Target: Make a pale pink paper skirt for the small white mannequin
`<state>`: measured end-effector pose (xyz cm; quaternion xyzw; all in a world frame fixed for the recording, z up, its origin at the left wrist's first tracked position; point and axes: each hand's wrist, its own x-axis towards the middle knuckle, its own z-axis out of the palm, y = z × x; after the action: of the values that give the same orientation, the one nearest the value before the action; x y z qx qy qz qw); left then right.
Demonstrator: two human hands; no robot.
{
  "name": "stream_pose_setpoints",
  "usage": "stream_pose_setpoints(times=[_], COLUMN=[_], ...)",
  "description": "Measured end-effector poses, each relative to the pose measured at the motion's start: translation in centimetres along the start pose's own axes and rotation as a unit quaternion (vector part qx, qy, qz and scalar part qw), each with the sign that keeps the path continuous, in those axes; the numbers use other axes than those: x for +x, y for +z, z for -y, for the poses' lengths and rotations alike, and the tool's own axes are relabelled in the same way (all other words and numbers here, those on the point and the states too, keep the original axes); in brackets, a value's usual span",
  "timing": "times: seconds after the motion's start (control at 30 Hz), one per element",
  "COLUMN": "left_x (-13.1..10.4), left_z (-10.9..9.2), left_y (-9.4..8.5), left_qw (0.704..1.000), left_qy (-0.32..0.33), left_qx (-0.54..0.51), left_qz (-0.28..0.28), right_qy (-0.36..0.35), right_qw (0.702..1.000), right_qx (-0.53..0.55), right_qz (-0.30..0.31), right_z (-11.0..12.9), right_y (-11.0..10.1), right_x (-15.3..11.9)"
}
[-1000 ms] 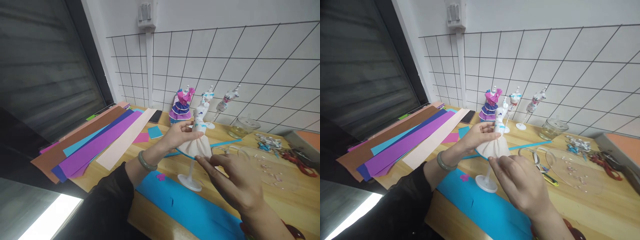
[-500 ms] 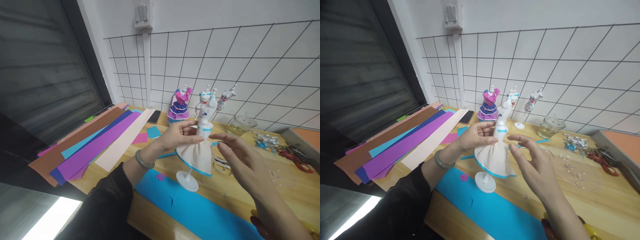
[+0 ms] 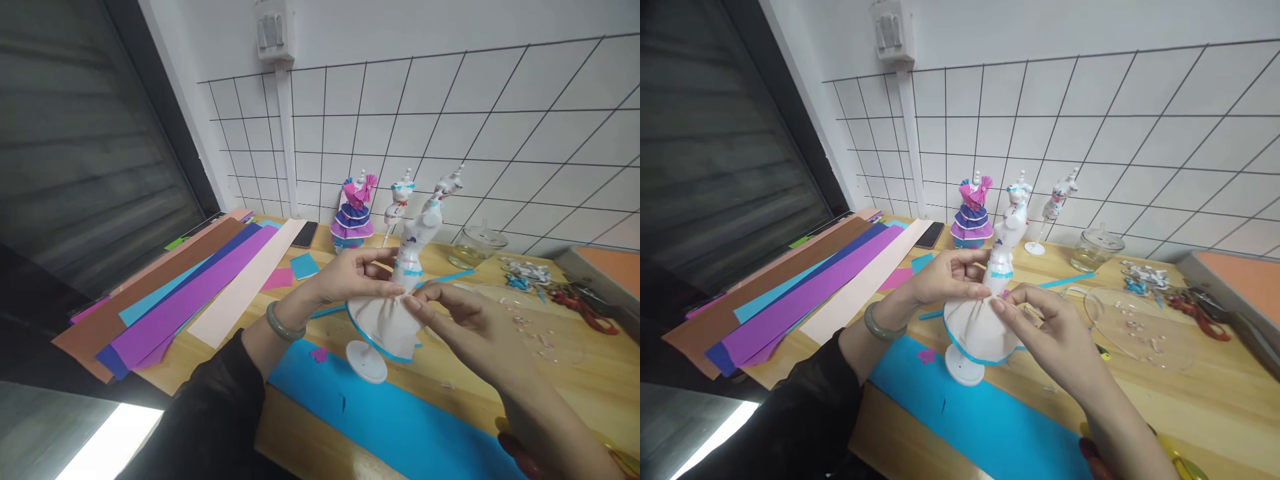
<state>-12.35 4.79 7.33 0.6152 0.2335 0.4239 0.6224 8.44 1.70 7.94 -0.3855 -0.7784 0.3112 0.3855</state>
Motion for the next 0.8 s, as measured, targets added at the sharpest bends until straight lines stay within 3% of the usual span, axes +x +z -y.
stream_pose_setpoints(times=[0.23, 0.57, 0.8], left_x=[0.4, 0.7, 0.7], left_z=[0.6, 1.3, 1.2], left_y=[0.4, 0.9, 0.9], left_qw=[0.998, 0.995, 0.997], left_qy=[0.028, 0.038, 0.023], left_qx=[-0.025, -0.071, -0.048], left_qz=[-0.054, -0.064, -0.048], right_qy=[-0.059, -0.031, -0.054], right_qw=[0.992, 0.994, 0.99], right_qx=[-0.074, -0.069, -0.081], right_qz=[-0.079, -0.083, -0.098], right_z=[0.9, 0.3, 0.0], right_y=[0.2, 0.0, -0.1], right_x=[-0.2, -0.3, -0.1])
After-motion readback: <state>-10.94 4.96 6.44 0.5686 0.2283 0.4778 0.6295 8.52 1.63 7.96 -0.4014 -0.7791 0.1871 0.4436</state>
